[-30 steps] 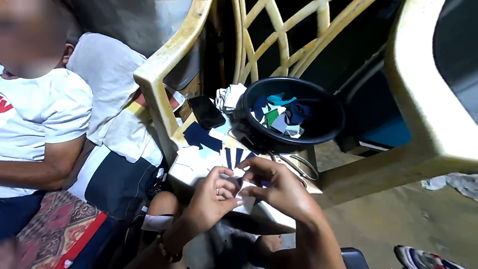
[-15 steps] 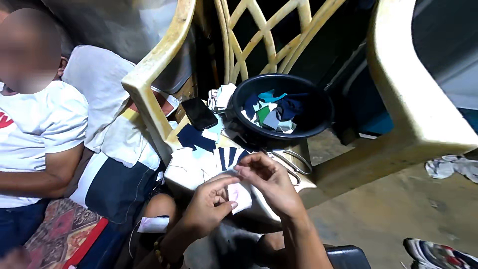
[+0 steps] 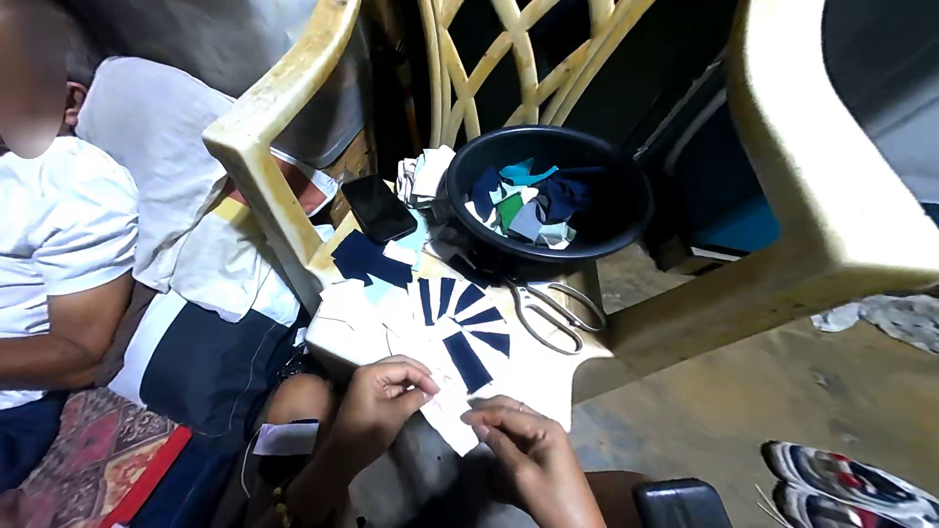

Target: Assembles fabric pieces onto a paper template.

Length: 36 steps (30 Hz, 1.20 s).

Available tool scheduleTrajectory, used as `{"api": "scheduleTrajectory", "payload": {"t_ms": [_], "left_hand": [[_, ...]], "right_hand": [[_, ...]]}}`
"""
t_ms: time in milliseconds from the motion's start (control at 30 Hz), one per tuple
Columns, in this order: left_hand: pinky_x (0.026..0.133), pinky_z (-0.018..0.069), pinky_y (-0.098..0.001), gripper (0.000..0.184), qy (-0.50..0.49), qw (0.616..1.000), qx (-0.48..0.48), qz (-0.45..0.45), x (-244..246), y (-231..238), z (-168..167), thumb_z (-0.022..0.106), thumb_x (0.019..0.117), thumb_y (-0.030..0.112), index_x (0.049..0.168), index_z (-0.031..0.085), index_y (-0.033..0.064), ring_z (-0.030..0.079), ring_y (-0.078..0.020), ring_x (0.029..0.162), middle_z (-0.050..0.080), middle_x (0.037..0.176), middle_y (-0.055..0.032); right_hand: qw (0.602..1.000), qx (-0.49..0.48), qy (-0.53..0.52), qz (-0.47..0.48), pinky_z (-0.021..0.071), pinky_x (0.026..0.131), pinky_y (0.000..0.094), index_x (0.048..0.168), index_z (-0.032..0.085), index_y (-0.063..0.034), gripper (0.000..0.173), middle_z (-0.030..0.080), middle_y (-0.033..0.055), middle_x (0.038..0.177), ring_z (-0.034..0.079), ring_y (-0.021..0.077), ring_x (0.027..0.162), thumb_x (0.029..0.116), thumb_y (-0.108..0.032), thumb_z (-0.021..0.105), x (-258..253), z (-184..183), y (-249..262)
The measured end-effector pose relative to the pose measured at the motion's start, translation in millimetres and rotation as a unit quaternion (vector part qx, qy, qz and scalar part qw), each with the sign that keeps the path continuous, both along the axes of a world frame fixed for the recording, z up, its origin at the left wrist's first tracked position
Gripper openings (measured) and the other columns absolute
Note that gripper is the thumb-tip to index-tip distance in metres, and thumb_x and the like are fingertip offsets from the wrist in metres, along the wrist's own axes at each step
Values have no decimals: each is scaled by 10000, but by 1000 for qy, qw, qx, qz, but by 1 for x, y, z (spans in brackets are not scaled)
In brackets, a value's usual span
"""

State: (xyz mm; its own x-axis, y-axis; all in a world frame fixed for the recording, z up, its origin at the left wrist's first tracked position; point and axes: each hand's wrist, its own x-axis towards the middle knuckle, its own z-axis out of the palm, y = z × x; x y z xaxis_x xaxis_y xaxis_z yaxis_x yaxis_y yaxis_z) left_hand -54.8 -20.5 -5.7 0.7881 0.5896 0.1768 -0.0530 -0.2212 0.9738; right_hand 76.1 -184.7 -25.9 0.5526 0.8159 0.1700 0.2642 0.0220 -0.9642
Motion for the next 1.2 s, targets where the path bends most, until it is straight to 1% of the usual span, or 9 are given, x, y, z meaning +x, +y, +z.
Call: {"api": "scheduleTrajectory", "payload": {"t_ms": [100,167,267,367,500,633,833,1100,1200], "left_hand": [[782,533,-121,162,85,993,45,-67,-3,10,8,603,903,-35,897,763,-10,647,12,896,708,995,-56],[765,518,-114,173,117,987,85,-71,2,15,14,598,920,-6,945,769,2,634,15,877,699,1017,-59],[767,519,-145,173,152,978,133,-59,15,25,22,620,931,17,1011,773,16,636,-17,871,702,1056,-80],[721,495,-165,169,194,968,153,-47,31,35,25,642,924,13,1036,769,24,598,-31,809,690,1050,-82],[772,507,-210,187,223,955,183,-69,43,43,25,615,947,8,1056,766,10,619,-91,860,693,1076,-122],[828,526,-218,217,219,953,196,-76,44,44,20,576,969,7,1066,770,15,645,-107,919,686,1088,-136],[730,488,-139,174,150,963,219,-44,44,45,6,625,916,23,987,783,32,600,-23,804,688,972,-81],[694,467,-102,128,142,967,209,-38,44,47,1,657,886,18,932,776,27,575,14,761,668,933,-65],[705,484,-104,130,131,964,228,-34,44,47,-1,661,884,25,933,781,31,599,2,771,678,930,-74]], "right_hand": [[999,-33,-6,6,543,809,127,960,788,-21,207,737,50,975,672,-15,909,887,-8,594,-4,-5,-4],[999,-35,-12,-10,540,758,117,974,779,-15,169,732,45,959,658,-26,838,876,-33,643,-4,-6,-2],[995,-21,-70,-68,534,680,109,939,774,-27,140,726,14,846,638,-38,718,857,-93,682,0,-5,9],[981,-28,-143,-130,512,633,143,911,759,-42,136,703,-5,751,620,-8,650,860,-143,684,5,-5,20],[973,-24,-157,-165,513,621,161,940,737,-16,154,688,7,740,613,18,639,850,-125,675,6,-12,27],[973,-9,-151,-175,508,617,137,967,717,1,184,672,-3,736,606,1,642,828,-112,678,4,-18,28],[968,12,-163,-192,495,604,110,960,690,12,191,655,-13,725,588,-24,631,807,-101,702,3,-21,30],[960,14,-185,-208,477,604,107,895,706,2,149,656,4,710,581,-13,629,791,-105,700,2,-23,32],[959,22,-187,-213,474,617,99,849,711,-6,125,656,7,705,582,-17,641,782,-113,707,3,-24,32]]}}
